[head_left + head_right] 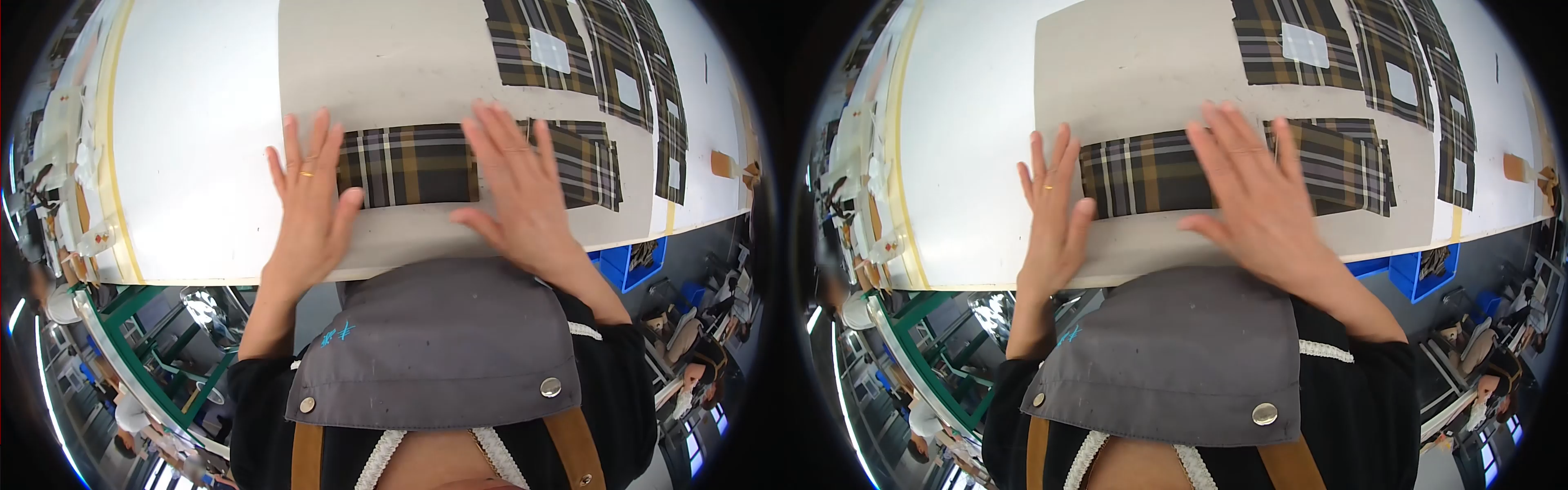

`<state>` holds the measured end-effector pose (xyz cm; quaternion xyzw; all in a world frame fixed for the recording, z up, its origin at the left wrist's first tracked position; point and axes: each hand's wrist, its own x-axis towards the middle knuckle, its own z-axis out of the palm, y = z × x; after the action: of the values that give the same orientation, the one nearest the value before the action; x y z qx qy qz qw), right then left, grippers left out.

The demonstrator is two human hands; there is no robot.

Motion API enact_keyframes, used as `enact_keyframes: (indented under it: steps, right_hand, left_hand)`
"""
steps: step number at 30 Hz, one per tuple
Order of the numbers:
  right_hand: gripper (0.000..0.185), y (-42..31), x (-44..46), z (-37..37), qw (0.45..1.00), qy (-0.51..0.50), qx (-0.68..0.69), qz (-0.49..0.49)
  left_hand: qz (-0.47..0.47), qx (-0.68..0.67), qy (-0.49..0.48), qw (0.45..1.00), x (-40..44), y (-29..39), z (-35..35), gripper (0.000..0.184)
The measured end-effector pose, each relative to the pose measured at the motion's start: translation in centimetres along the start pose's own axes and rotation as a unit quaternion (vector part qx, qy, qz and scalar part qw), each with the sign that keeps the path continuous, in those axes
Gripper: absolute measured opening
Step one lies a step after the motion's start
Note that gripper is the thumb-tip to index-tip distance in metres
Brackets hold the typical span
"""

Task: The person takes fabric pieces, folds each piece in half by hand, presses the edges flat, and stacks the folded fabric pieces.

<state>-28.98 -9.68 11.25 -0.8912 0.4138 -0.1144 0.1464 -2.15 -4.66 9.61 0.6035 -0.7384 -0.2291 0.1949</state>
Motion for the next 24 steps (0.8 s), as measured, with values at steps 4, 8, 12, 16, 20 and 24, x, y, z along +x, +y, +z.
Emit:
enact_keyframes:
  steps: [4, 8, 12, 16, 20, 24]
  right_hand:
    - [0.108, -1.6, 1.1, 4.5, 0.999, -0.007, 0.045, -0.027]
    - [0.111, -0.7, -0.1, 4.6, 0.999, -0.033, 0.024, -0.006]
    - [0.111, 0.3, -1.6, 3.8, 1.000, -0.007, -0.008, 0.028]
    - [0.083, -0.2, -1.2, 3.5, 1.000, 0.025, -0.004, -0.008]
    - [0.008, 0.2, 0.9, 5.5, 0.986, 0.126, 0.052, -0.091]
    - [0.008, 0.5, 0.0, 1.9, 0.985, 0.130, 0.067, -0.096]
  left_hand:
    - [0.042, 0.094, -0.020, 0.995, 1.7, 1.6, 3.3, 0.076]
    - [0.031, 0.129, -0.033, 0.991, 0.9, 0.7, 3.7, 0.076]
    - [-0.021, 0.158, -0.008, 0.987, -0.2, 0.2, 3.2, 0.080]
    - [-0.033, 0.139, 0.005, 0.990, -0.2, 0.3, 3.5, 0.086]
    - [-0.037, 0.099, 0.028, 0.994, -0.5, 0.3, 3.2, 0.091]
    - [-0.051, 0.005, 0.051, 0.997, -0.6, 0.0, 2.5, 0.087]
